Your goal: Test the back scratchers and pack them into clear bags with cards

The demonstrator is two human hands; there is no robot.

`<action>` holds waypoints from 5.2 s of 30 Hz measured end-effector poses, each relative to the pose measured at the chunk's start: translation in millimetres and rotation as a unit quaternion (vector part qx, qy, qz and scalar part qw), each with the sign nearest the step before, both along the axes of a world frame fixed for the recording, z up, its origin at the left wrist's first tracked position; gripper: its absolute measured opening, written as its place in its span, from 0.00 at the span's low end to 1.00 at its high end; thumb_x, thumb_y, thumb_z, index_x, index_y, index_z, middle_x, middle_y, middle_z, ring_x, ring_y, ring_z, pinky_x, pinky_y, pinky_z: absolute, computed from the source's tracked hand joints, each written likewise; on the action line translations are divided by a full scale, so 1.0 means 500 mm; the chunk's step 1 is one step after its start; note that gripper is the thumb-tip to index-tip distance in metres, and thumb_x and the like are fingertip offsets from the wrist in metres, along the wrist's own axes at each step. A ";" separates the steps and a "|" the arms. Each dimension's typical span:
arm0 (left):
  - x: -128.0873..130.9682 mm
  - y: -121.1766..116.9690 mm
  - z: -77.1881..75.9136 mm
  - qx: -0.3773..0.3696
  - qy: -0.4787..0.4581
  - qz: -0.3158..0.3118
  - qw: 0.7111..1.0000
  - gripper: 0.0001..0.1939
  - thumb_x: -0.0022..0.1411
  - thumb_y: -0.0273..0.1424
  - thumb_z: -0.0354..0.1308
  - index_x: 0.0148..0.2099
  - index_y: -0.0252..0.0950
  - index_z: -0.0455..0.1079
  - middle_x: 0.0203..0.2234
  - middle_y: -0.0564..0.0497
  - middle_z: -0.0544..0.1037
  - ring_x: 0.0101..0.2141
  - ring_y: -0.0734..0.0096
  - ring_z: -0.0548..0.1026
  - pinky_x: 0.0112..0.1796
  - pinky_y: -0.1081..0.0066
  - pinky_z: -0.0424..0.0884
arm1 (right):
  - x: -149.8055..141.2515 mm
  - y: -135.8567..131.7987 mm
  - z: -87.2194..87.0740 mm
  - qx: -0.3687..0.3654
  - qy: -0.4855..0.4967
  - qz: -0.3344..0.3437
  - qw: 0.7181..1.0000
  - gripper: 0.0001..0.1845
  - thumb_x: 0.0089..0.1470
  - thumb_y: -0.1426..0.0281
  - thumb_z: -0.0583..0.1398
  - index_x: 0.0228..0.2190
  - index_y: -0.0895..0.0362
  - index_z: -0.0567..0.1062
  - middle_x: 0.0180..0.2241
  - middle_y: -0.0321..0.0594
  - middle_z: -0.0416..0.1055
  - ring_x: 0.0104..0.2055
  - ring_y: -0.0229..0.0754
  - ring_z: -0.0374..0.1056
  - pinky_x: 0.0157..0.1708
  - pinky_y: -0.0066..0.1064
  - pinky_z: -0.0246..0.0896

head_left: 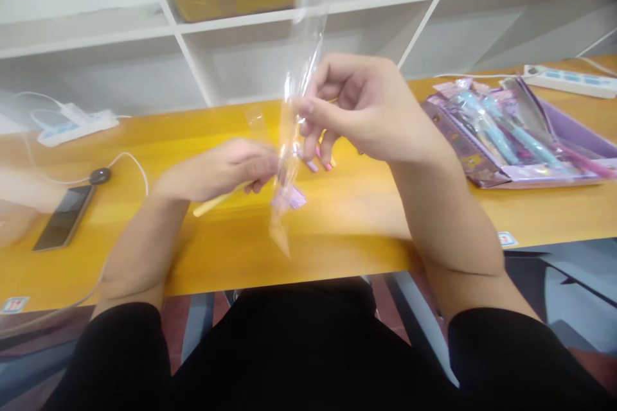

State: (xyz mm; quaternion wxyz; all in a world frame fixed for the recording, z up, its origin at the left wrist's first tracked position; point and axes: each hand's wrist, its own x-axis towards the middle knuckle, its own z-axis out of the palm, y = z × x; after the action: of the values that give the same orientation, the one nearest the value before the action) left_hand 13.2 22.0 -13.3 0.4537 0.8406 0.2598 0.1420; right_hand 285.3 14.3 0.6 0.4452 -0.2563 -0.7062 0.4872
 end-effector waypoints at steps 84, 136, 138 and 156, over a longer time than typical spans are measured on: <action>0.126 -0.067 -0.022 0.134 -0.514 0.258 0.807 0.29 0.63 0.49 0.82 0.34 0.39 0.68 0.24 0.59 0.66 0.20 0.80 0.64 0.22 0.73 0.56 | 0.029 -0.083 0.027 -0.001 -0.219 0.108 0.970 0.30 0.80 0.44 0.60 0.36 0.56 0.78 0.23 0.32 0.70 0.23 0.33 0.63 0.26 0.30 0.56; 0.090 -0.046 -0.037 -0.012 -0.398 0.196 0.896 0.18 0.64 0.47 0.82 0.40 0.40 0.85 0.38 0.47 0.86 0.30 0.70 0.81 0.30 0.68 0.78 | 0.048 -0.049 0.036 0.058 -0.252 0.066 0.964 0.27 0.75 0.46 0.66 0.37 0.56 0.86 0.26 0.36 0.79 0.24 0.33 0.67 0.27 0.28 0.61; 0.084 -0.044 -0.038 -0.005 -0.385 0.191 0.903 0.18 0.66 0.48 0.81 0.39 0.40 0.84 0.39 0.47 0.87 0.33 0.66 0.83 0.33 0.66 0.79 | 0.051 -0.047 0.037 0.061 -0.255 0.064 0.963 0.26 0.75 0.47 0.67 0.37 0.56 0.87 0.26 0.36 0.79 0.24 0.33 0.67 0.27 0.28 0.61; 0.095 -0.037 -0.038 0.068 -0.432 0.232 0.869 0.18 0.57 0.43 0.87 0.43 0.43 0.86 0.36 0.51 0.85 0.36 0.65 0.85 0.41 0.64 0.83 | 0.029 -0.065 0.040 0.096 -0.247 -0.023 0.964 0.27 0.73 0.50 0.69 0.29 0.56 0.84 0.24 0.35 0.76 0.24 0.34 0.65 0.29 0.31 0.56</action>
State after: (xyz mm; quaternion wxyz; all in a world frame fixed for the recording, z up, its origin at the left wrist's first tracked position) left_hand 60.7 3.5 -32.4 0.4166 0.6395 0.2146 0.6094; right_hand 300.0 -18.0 20.5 0.2909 -0.3411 -0.8315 0.3282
